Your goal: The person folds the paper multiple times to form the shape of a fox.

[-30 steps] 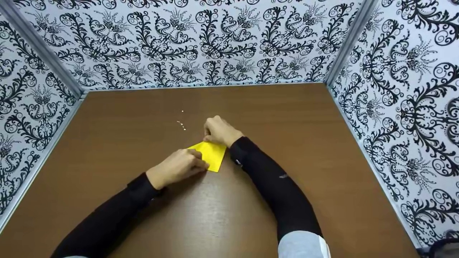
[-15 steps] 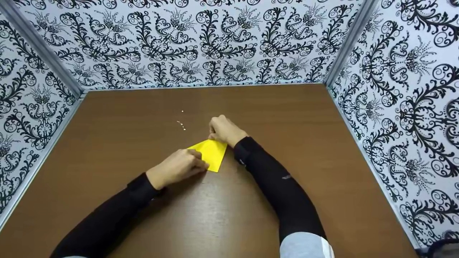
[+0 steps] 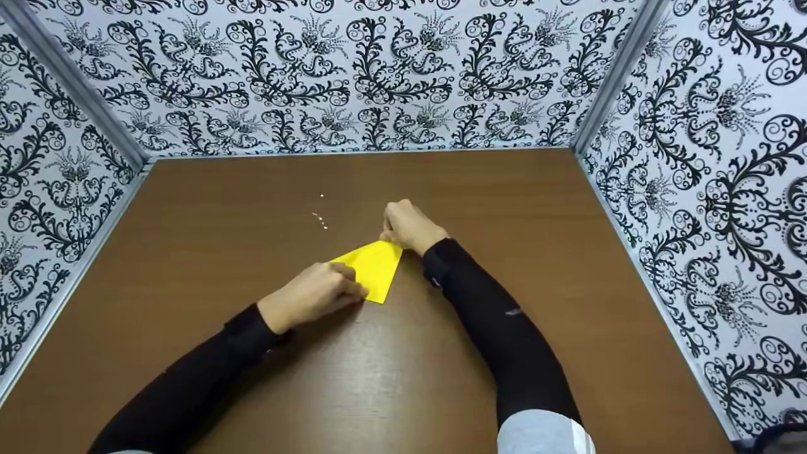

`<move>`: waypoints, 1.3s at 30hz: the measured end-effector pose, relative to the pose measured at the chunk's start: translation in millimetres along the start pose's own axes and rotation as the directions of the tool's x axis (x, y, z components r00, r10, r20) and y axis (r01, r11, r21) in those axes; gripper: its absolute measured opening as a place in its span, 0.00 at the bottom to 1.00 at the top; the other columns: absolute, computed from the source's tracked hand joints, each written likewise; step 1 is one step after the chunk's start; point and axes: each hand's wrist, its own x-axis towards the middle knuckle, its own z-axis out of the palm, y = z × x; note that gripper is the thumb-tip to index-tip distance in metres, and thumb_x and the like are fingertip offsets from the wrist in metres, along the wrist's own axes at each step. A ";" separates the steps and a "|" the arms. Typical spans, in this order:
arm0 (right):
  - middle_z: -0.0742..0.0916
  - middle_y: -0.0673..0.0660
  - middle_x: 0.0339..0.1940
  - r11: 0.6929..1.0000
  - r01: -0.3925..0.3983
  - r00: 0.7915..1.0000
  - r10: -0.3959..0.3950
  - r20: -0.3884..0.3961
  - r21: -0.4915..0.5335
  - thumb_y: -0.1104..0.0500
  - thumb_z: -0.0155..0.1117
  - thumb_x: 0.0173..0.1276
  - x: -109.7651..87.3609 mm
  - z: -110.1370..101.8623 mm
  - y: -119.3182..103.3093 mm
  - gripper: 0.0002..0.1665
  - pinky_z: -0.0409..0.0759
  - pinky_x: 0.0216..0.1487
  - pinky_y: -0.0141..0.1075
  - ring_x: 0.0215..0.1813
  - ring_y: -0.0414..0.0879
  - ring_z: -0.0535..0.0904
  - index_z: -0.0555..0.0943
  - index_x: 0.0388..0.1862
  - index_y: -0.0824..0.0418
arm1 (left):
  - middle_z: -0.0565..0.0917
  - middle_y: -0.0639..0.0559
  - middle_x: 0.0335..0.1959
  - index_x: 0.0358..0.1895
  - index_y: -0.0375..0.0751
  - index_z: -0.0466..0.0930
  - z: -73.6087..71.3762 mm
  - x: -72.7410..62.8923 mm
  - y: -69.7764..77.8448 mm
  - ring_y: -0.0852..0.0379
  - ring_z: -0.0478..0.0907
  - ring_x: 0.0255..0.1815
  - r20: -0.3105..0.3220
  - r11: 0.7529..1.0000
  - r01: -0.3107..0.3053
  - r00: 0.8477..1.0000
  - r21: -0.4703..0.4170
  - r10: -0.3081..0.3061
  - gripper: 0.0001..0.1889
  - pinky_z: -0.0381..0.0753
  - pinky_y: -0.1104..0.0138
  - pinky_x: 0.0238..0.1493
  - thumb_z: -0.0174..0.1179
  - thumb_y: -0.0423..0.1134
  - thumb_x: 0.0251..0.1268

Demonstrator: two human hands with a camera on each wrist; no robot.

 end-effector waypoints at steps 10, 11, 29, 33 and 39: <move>0.95 0.62 0.39 0.999 -0.032 0.999 0.032 -0.008 0.007 0.63 0.80 0.80 -3.7 -3.2 14.5 0.08 0.82 0.43 0.40 0.37 0.53 0.85 0.93 0.40 0.68 | 0.91 0.49 0.34 0.43 0.47 1.00 0.1 0.6 -0.2 0.54 0.82 0.33 -0.006 1.000 0.004 1.000 0.004 -0.004 0.02 0.92 0.58 0.44 0.80 0.36 0.77; 0.95 0.63 0.40 0.999 -0.036 0.999 0.036 -0.011 0.006 0.63 0.79 0.80 -4.1 -3.8 16.3 0.08 0.83 0.43 0.40 0.38 0.53 0.85 0.93 0.40 0.68 | 0.91 0.49 0.34 0.43 0.47 1.00 0.0 0.7 -0.2 0.55 0.82 0.33 -0.006 1.000 0.005 1.000 0.004 -0.005 0.02 0.91 0.59 0.44 0.80 0.35 0.77; 0.95 0.63 0.40 0.981 -0.196 0.980 0.195 -0.045 -0.008 0.59 0.78 0.83 -12.8 -16.6 41.1 0.13 0.88 0.50 0.48 0.40 0.55 0.86 0.93 0.38 0.67 | 0.90 0.48 0.33 0.42 0.46 1.01 1.6 -0.2 -1.6 0.53 0.83 0.32 -0.015 1.000 0.000 1.000 -0.025 0.000 0.04 0.91 0.58 0.41 0.78 0.34 0.79; 0.96 0.63 0.41 0.980 -0.198 0.979 0.197 -0.057 -0.011 0.59 0.77 0.83 -14.9 -17.1 42.5 0.13 0.88 0.49 0.49 0.40 0.55 0.86 0.93 0.37 0.66 | 0.92 0.47 0.35 0.47 0.46 1.02 0.2 -0.9 -1.0 0.52 0.88 0.35 -0.008 0.999 0.008 1.000 -0.033 -0.008 0.04 0.93 0.57 0.42 0.79 0.35 0.79; 0.96 0.64 0.41 0.974 -0.226 0.972 0.225 -0.073 0.004 0.59 0.77 0.83 -16.3 -18.2 47.9 0.14 0.88 0.50 0.50 0.41 0.56 0.87 0.93 0.36 0.66 | 0.91 0.48 0.35 0.47 0.46 1.02 0.1 0.2 -1.2 0.51 0.87 0.34 -0.009 0.999 0.001 1.000 -0.038 -0.002 0.04 0.92 0.57 0.42 0.78 0.35 0.79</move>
